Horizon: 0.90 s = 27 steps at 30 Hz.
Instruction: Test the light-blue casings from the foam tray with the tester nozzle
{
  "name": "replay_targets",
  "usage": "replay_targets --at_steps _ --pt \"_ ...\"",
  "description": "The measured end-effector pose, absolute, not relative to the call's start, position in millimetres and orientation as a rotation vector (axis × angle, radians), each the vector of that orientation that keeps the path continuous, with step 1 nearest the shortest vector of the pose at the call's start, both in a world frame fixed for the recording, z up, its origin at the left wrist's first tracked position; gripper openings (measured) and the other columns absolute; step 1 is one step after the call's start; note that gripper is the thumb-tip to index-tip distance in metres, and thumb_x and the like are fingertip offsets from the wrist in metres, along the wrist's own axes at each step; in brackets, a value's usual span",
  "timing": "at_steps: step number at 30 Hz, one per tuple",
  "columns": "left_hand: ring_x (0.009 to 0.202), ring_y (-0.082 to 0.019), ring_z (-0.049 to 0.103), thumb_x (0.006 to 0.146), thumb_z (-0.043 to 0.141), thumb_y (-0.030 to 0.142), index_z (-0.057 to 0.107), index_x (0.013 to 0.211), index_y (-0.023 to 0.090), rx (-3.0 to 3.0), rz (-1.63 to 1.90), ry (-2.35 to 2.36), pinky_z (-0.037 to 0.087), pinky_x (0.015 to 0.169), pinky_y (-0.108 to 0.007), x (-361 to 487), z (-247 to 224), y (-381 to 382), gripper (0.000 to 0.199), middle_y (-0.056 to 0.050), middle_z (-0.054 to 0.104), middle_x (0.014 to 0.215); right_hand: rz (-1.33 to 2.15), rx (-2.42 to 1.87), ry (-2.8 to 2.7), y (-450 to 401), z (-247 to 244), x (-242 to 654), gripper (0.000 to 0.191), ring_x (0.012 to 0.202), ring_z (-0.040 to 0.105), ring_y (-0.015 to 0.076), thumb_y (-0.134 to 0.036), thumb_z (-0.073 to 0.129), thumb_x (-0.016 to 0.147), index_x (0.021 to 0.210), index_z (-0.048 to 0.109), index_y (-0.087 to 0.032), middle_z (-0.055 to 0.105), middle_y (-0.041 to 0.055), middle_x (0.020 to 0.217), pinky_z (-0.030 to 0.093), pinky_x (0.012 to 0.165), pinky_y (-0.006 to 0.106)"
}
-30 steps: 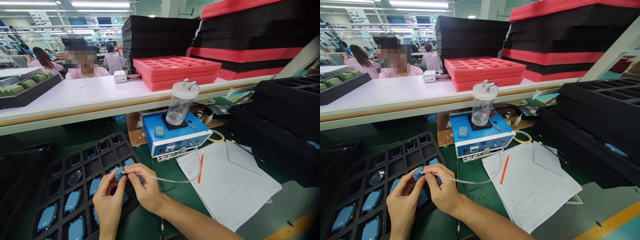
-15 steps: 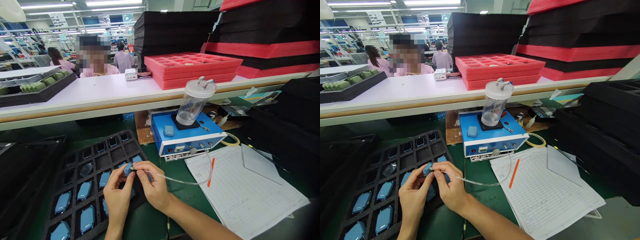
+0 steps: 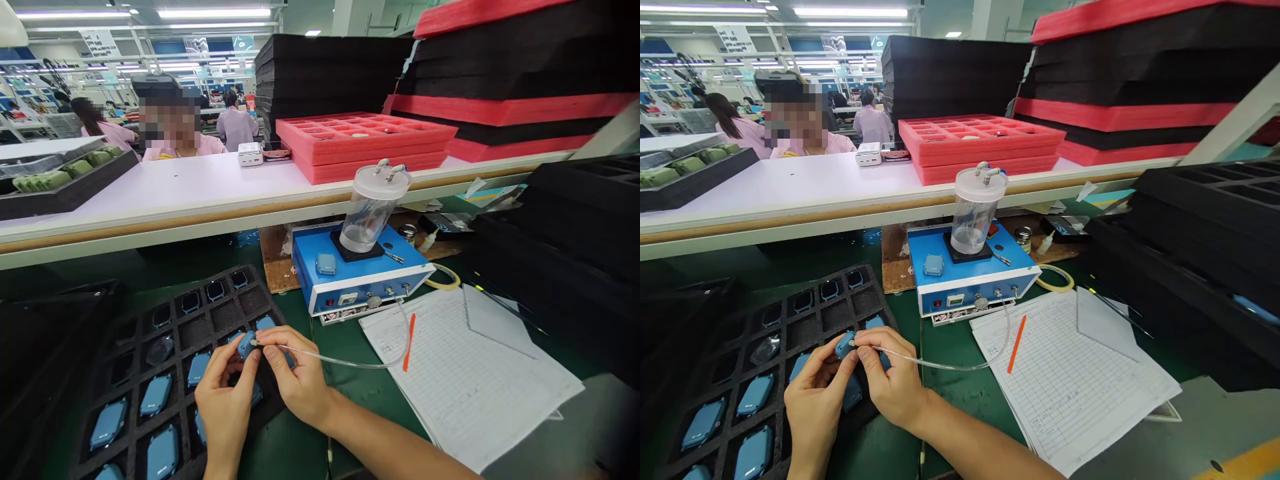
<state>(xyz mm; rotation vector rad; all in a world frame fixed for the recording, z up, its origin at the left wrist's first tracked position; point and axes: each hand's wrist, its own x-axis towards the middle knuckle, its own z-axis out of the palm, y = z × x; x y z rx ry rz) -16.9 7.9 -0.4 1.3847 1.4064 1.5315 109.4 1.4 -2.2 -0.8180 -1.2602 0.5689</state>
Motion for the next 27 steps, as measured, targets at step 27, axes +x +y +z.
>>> replay_targets --at_steps 27 --pt "0.08 -0.017 0.068 0.071 0.087 0.043 0.08 0.104 0.02 1.338 1.517 1.427 0.056 0.068 -0.025 -17.8 -1.6 8.4 0.041 -0.006 0.075 0.099 0.562 -0.827 -1.257 2.8 -1.2 109.0 0.015 0.097 0.075 0.019 -0.019 0.058 0.098 0.1 0.073 -0.021 0.077 0.008 0.098 0.063 0.085 0.032"
